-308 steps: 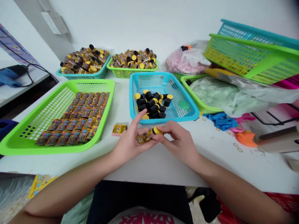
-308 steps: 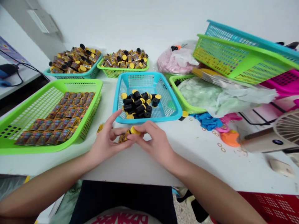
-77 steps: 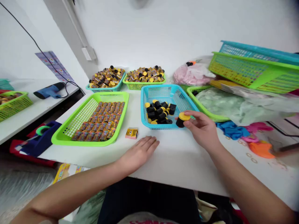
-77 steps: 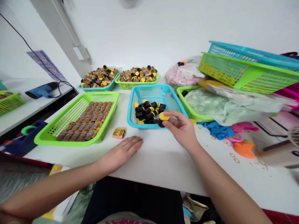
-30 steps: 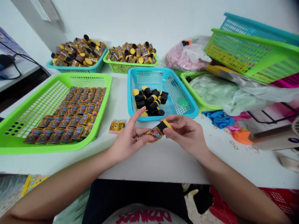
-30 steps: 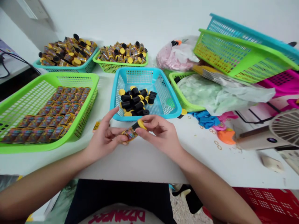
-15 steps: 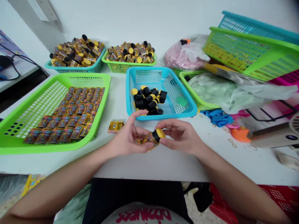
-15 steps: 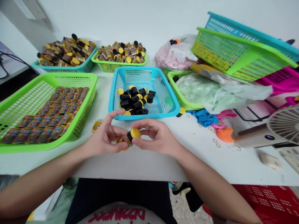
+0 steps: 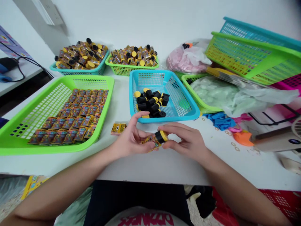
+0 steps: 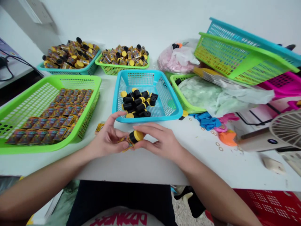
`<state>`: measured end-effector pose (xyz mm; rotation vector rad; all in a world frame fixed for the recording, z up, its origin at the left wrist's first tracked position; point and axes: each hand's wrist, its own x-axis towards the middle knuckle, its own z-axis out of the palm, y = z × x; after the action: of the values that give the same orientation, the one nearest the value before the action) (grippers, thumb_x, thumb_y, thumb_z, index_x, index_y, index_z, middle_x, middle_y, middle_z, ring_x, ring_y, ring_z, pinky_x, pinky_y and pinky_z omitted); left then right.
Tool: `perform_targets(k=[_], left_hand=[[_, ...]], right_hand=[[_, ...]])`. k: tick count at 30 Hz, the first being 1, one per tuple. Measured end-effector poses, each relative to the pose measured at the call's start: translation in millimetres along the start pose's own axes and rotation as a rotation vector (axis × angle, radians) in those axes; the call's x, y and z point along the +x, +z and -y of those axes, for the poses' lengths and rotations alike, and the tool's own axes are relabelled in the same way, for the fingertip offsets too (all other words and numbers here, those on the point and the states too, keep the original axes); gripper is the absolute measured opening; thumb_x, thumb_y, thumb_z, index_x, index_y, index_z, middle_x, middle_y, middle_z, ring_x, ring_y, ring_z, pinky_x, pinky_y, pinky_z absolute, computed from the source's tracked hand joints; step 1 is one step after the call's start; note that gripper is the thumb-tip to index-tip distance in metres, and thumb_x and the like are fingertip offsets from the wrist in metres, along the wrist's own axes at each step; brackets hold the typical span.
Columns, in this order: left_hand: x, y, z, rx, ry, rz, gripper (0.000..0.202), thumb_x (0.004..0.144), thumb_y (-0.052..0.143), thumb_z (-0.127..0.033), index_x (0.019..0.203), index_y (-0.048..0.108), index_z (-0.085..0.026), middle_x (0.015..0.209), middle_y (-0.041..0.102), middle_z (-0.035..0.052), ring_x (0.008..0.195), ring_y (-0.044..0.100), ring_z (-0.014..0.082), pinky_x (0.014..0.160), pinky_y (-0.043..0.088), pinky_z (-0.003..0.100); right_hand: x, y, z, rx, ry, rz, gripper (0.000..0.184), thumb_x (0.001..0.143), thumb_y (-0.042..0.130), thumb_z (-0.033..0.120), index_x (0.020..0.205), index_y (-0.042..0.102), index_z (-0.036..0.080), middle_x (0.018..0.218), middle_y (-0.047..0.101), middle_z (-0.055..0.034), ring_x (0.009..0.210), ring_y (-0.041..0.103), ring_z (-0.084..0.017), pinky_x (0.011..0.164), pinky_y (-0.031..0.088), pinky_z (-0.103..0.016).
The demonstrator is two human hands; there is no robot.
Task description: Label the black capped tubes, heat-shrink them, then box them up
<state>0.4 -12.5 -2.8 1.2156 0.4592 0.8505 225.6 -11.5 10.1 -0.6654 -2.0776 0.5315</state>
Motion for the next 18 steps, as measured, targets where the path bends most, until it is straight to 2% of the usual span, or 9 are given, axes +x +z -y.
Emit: perform_targets(k=[2,3,5,8,10,12,15,18], left_hand=[[1.6,2.6,0.0,0.028,0.012,-0.080,0.099,0.079,0.077,-0.016,0.147,0.007,-0.030,0.086,0.076,0.0010,0.067,0.071,0.0127,0.061,0.051,0.021],[2.7,3.7,0.2,0.044,0.014,-0.117,0.103,0.077,0.078,-0.015,0.148,0.006,-0.030,0.088,0.075,0.0014,0.070,0.071,0.0134,0.065,0.053,0.023],[5.0,5.0,1.2,0.066,0.023,-0.192,0.106,0.074,0.080,-0.015,0.148,0.006,-0.030,0.094,0.075,0.0028,0.075,0.072,0.0144,0.072,0.055,0.027],[7.7,6.0,4.1,0.035,0.048,-0.263,0.103,0.072,0.080,-0.015,0.145,0.009,-0.031,0.100,0.073,0.0019,0.076,0.071,0.0117,0.077,0.056,0.029],[7.7,7.6,6.4,-0.015,0.051,-0.233,0.100,0.070,0.082,-0.014,0.140,0.013,-0.032,0.096,0.070,-0.0025,0.074,0.069,0.0096,0.075,0.056,0.027],[5.9,10.8,8.2,-0.036,0.003,-0.138,0.088,0.072,0.081,-0.016,0.134,0.019,-0.032,0.090,0.065,-0.0059,0.075,0.068,0.0098,0.073,0.056,0.026],[1.3,16.7,8.2,-0.028,-0.084,0.013,0.064,0.083,0.072,-0.023,0.124,0.024,-0.030,0.086,0.060,-0.0058,0.073,0.068,0.0113,0.067,0.056,0.025],[-1.7,19.5,5.8,0.006,-0.077,0.063,0.060,0.084,0.071,-0.029,0.123,0.026,-0.029,0.085,0.058,-0.0043,0.068,0.065,0.0111,0.060,0.053,0.023]], right_hand=[[-1.0,6.1,-1.6,0.031,0.093,-0.024,0.044,0.086,0.071,0.037,0.129,0.060,0.032,0.104,0.074,-0.0041,0.087,0.073,-0.019,0.078,0.063,-0.032],[-1.0,9.1,-2.1,0.023,0.102,-0.025,0.039,0.090,0.067,0.037,0.127,0.059,0.032,0.108,0.073,-0.0050,0.093,0.073,-0.020,0.080,0.062,-0.034],[-0.1,14.7,-2.2,-0.078,0.026,-0.023,0.033,0.092,0.063,0.037,0.124,0.059,0.030,0.122,0.068,-0.0096,0.110,0.067,-0.024,0.090,0.059,-0.042],[1.5,21.8,0.7,-0.306,-0.129,-0.034,0.048,0.087,0.070,0.038,0.130,0.055,0.023,0.125,0.062,-0.0159,0.118,0.060,-0.028,0.097,0.053,-0.049],[0.9,26.8,4.2,-0.388,-0.160,-0.046,0.056,0.087,0.069,0.029,0.138,0.048,0.022,0.118,0.063,-0.0145,0.113,0.061,-0.027,0.095,0.054,-0.046],[-1.0,32.0,8.0,-0.408,-0.192,-0.059,0.058,0.088,0.064,0.021,0.142,0.043,0.023,0.115,0.064,-0.0118,0.112,0.061,-0.026,0.095,0.054,-0.045],[-4.6,39.5,12.7,-0.404,-0.246,-0.093,0.060,0.086,0.065,0.022,0.142,0.044,0.022,0.113,0.065,-0.0113,0.115,0.059,-0.029,0.096,0.053,-0.049],[-6.4,44.4,14.9,-0.366,-0.284,-0.107,0.062,0.084,0.066,0.023,0.142,0.045,0.020,0.118,0.066,-0.0127,0.122,0.055,-0.032,0.099,0.053,-0.053]])
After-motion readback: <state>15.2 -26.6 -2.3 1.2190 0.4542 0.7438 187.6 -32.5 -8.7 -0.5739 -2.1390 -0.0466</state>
